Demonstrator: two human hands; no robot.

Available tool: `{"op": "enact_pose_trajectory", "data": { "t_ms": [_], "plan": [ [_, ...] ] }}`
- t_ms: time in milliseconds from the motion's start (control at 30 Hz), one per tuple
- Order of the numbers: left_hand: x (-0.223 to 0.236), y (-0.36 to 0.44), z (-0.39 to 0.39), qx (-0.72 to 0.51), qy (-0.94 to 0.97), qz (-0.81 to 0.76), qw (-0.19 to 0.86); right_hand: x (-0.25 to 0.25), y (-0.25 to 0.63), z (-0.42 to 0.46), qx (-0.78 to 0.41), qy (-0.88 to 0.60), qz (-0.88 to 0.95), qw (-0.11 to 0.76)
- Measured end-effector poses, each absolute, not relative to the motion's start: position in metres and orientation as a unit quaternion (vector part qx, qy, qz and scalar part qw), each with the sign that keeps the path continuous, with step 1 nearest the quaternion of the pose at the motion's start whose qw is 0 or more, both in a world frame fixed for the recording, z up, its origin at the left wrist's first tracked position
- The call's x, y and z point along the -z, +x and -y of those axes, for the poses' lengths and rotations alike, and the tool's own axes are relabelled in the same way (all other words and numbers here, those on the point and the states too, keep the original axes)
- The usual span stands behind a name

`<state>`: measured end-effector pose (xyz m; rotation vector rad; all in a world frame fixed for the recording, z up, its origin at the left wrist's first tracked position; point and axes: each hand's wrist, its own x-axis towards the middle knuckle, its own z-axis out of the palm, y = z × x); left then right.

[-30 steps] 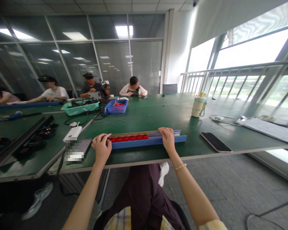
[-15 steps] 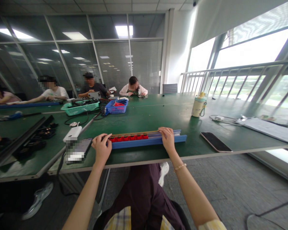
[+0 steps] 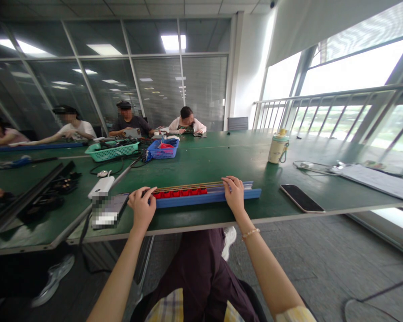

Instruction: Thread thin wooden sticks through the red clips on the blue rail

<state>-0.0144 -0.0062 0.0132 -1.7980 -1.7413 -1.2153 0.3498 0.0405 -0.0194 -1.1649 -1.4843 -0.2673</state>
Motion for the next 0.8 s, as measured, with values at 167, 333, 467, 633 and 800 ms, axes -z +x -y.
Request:
{"op": "enact_pose_trajectory", "data": {
  "t_ms": [167,333,467,633,800],
  "plan": [
    [-0.0137,-0.0141,0.0067,0.428,-0.639,0.615,0.175,0.0212,0.3501,-0.0421,0.118,-0.509,0.632,0.572],
    [-0.0147,-0.0134,0.0073,0.430,-0.637,0.615,0.175,0.0197,0.3492,-0.0405,0.115,-0.515,0.629,0.571],
    [-0.0146,-0.0134,0.0071,0.431,-0.637,0.615,0.174,0.0172,0.3478,-0.0379,0.113,-0.523,0.629,0.564],
    [-0.0148,-0.0130,0.0073,0.430,-0.637,0.616,0.174,0.0152,0.3458,-0.0352,0.117,-0.528,0.622,0.567],
    [-0.0145,-0.0125,0.0071,0.429,-0.634,0.619,0.177,0.0136,0.3441,-0.0339,0.114,-0.541,0.617,0.560]
  ]
}}
